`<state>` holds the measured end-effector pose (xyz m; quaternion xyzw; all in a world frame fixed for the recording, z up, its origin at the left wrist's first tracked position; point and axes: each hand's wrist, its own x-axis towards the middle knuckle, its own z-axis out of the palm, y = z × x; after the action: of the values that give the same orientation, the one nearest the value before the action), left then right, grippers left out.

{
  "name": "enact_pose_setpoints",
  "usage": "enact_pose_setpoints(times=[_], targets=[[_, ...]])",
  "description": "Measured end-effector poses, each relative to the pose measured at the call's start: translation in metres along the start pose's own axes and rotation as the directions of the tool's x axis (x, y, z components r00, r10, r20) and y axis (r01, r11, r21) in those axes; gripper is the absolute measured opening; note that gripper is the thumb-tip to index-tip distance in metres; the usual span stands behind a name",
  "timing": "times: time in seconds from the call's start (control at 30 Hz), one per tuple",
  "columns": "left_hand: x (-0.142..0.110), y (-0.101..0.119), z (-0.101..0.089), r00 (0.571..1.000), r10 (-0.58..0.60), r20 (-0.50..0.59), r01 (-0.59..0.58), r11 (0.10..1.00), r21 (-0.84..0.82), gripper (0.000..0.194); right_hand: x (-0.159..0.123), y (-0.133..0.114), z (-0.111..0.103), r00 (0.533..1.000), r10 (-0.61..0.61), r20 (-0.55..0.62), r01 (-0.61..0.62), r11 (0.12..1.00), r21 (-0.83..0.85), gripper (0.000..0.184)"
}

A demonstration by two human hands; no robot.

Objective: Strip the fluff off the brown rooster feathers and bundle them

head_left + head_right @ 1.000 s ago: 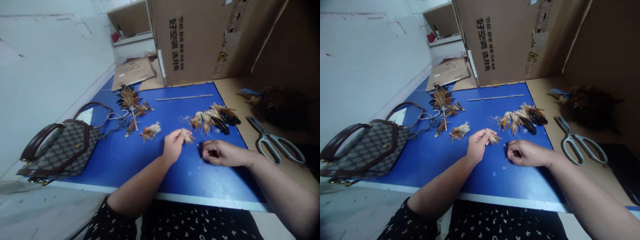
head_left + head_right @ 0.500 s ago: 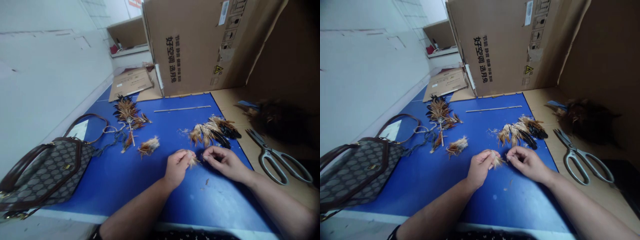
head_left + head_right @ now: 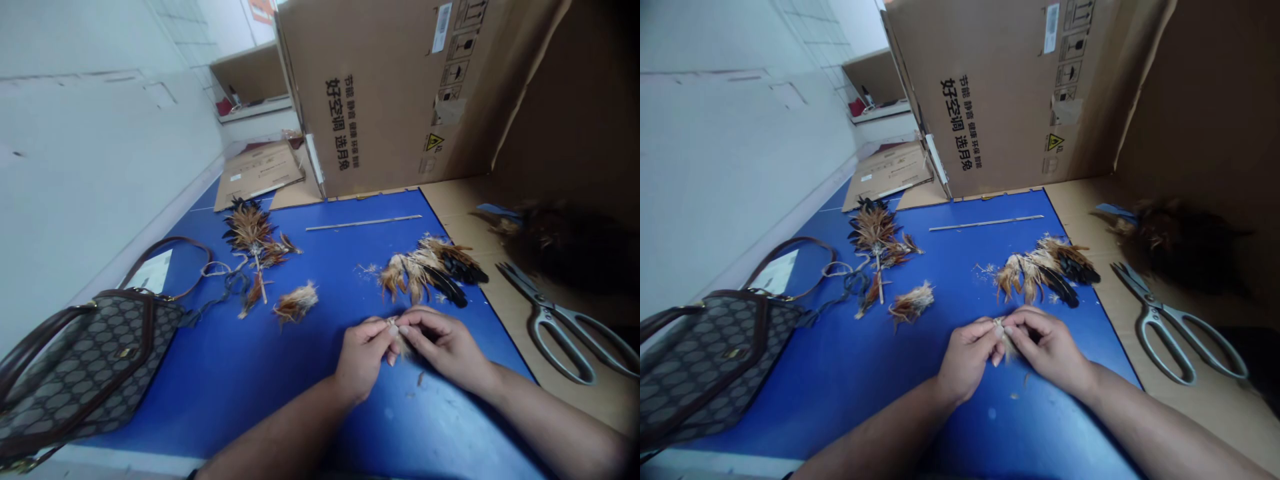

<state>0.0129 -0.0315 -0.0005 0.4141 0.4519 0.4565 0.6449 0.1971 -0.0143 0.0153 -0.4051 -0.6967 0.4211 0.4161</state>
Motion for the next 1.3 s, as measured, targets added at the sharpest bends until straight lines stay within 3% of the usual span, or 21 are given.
enact_pose_setpoints(times=[0.17,0.37,0.53,0.63,0.7,0.73,0.8,0.87,0.9,0.93,1.03,1.13,1.2,1.23,1.3], targets=[[0.005,0.0,0.001,0.999,0.014,-0.038,-0.018,0.993,-0.12,0.036,0.001,0.002,-0.003,0.99,-0.141,0.027,0.143,0.987,-0.073,0.023],[0.015,0.004,-0.004,0.987,0.031,-0.159,-0.073,0.962,-0.264,0.031,0.002,0.004,-0.004,0.984,-0.163,0.066,0.173,0.961,-0.213,0.03],[0.018,0.0,-0.01,0.993,0.046,-0.109,-0.074,0.96,-0.27,0.031,0.004,0.011,-0.013,0.98,-0.174,0.096,0.198,0.902,-0.385,0.024],[0.016,0.0,-0.013,1.0,0.025,0.018,-0.02,0.966,-0.257,0.035,0.017,0.005,-0.018,0.953,-0.181,0.241,0.281,0.824,-0.491,0.028],[0.013,0.007,-0.014,0.979,0.001,0.202,0.047,0.971,-0.234,0.041,0.031,-0.002,-0.018,0.926,-0.193,0.324,0.348,0.767,-0.539,0.031],[0.011,0.012,-0.015,0.947,-0.018,0.319,0.092,0.972,-0.218,0.044,0.037,-0.007,-0.017,0.912,-0.203,0.356,0.381,0.74,-0.553,0.032],[0.006,0.023,-0.019,0.842,-0.063,0.536,0.193,0.963,-0.189,0.05,0.046,-0.013,-0.016,0.875,-0.207,0.438,0.445,0.703,-0.555,0.036],[0.002,0.033,-0.025,0.74,-0.102,0.665,0.303,0.933,-0.194,0.054,0.042,-0.018,-0.016,0.825,-0.191,0.531,0.498,0.689,-0.526,0.044],[0.001,0.037,-0.028,0.72,-0.111,0.685,0.349,0.911,-0.219,0.054,0.034,-0.019,-0.017,0.804,-0.185,0.566,0.516,0.69,-0.507,0.05],[0.002,0.039,-0.033,0.727,-0.108,0.678,0.38,0.885,-0.268,0.053,0.023,-0.021,-0.018,0.79,-0.18,0.586,0.523,0.697,-0.491,0.056],[0.008,0.037,-0.046,0.817,-0.062,0.573,0.378,0.808,-0.452,0.047,-0.025,-0.03,-0.022,0.778,-0.171,0.604,0.494,0.76,-0.421,0.068],[0.018,0.034,-0.054,0.882,-0.03,0.47,0.313,0.782,-0.539,0.041,-0.06,-0.044,-0.024,0.696,-0.111,0.71,0.468,0.82,-0.33,0.065],[0.021,0.034,-0.055,0.907,-0.022,0.42,0.276,0.785,-0.554,0.038,-0.061,-0.05,-0.024,0.626,-0.075,0.776,0.443,0.853,-0.275,0.066],[0.021,0.034,-0.054,0.914,-0.023,0.406,0.266,0.788,-0.555,0.038,-0.055,-0.05,-0.024,0.564,-0.082,0.822,0.444,0.869,-0.219,0.07],[0.021,0.034,-0.052,0.917,-0.034,0.397,0.265,0.795,-0.545,0.037,-0.034,-0.042,-0.025,0.505,-0.094,0.858,0.449,0.878,-0.169,0.071]])
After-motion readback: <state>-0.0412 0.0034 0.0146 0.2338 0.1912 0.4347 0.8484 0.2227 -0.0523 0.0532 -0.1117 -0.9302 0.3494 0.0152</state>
